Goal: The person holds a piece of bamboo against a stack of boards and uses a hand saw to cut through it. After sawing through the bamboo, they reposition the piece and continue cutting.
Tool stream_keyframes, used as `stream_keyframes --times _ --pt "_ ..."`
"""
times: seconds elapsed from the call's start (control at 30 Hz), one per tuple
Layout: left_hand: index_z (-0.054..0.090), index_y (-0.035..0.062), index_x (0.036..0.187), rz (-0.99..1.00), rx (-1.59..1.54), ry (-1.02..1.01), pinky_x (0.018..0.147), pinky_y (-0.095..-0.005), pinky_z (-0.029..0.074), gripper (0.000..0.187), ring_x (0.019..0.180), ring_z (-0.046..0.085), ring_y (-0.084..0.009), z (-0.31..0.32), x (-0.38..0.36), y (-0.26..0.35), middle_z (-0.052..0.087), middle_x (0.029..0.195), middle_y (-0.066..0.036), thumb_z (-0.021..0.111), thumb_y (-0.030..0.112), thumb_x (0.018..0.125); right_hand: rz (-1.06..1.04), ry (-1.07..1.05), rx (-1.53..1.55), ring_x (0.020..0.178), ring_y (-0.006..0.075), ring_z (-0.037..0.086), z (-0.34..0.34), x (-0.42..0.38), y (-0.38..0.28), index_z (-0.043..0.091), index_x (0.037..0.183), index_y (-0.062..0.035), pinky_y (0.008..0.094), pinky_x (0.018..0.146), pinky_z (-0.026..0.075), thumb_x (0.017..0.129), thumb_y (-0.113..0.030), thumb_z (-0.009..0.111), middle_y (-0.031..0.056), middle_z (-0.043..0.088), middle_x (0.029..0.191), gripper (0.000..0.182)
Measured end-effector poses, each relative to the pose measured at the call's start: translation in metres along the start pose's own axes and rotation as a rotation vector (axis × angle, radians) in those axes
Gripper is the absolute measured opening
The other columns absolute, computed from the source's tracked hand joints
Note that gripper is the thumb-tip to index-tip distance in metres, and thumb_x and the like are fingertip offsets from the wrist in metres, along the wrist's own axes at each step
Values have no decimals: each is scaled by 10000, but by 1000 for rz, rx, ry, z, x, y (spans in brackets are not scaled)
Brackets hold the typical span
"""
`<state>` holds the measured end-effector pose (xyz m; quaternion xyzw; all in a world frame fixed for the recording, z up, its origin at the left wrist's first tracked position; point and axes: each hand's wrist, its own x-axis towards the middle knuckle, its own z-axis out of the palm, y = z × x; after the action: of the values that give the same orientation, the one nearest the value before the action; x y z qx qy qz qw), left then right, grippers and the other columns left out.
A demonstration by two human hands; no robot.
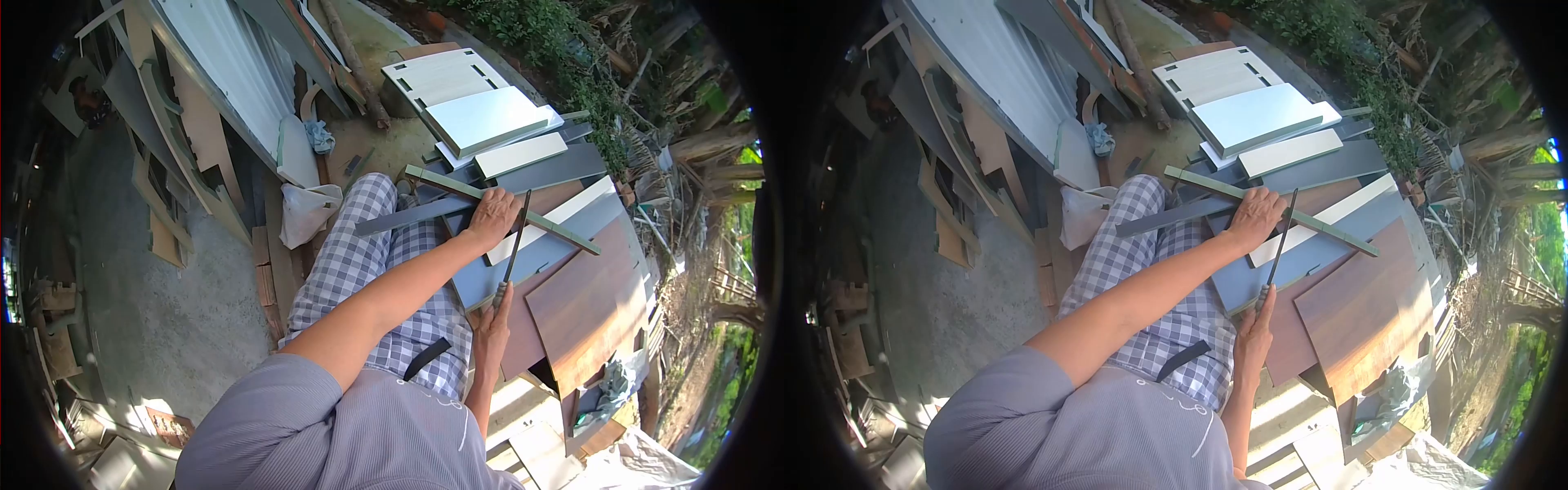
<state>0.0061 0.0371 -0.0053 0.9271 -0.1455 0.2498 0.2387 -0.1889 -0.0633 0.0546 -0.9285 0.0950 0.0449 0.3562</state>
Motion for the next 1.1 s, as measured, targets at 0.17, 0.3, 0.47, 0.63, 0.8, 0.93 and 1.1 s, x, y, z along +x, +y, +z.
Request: stream_keyframes --times 0.17,0.3,0.47,0.63,0.8,0.93,1.1 --pt "550 90 934 -3 29 -5 853 -371 365 109 932 502 -234 -1 1 -3 537 897 -69 538 100 826 -38 -10 -7 729 413 645 -5 25 -11 185 1510 -253 493 632 425 973 -126 410 266 635 852 596" --pt "550 87 933 -22 33 -36 852 -370 364 108 930 501 -232 -4 3 -1 536 895 -73 530 99 828 40 -42 29 747 410 650 -5 36 -20 181 1512 -247 487 647 437 975 -130 407 261 641 873 594" --pt "552 84 923 -32 33 -30 840 -358 366 114 919 497 -227 -4 3 -1 526 883 -71 534 104 812 -45 15 23 749 407 651 3 16 -17 183 1514 -240 470 674 465 977 -134 406 254 648 921 591" --pt "556 85 917 -30 60 -34 832 -348 364 117 902 495 -218 -4 2 0 519 868 -64 537 106 803 78 -27 -15 677 290 595 -2 17 -7 211 1513 -250 403 651 484 986 -124 380 217 631 1057 569" --pt "557 87 919 -37 54 -34 825 -346 363 121 896 492 -218 -5 4 -1 514 861 -65 539 104 800 95 -34 49 676 324 604 1 61 -34 212 1511 -239 401 643 474 982 -118 387 235 639 980 571" --pt "556 91 918 -51 75 -67 818 -341 363 121 886 490 -213 -4 3 0 507 851 -59 545 108 799 83 -32 -1 637 238 576 2 60 -34 211 1516 -243 377 617 470 989 -118 380 209 637 977 567" --pt "551 93 916 -40 78 -70 800 -336 359 119 868 486 -206 -5 4 1 502 838 -54 550 116 800 134 -28 -10 657 243 582 1 22 -25 214 1514 -243 382 637 479 990 -136 379 209 630 1024 560"
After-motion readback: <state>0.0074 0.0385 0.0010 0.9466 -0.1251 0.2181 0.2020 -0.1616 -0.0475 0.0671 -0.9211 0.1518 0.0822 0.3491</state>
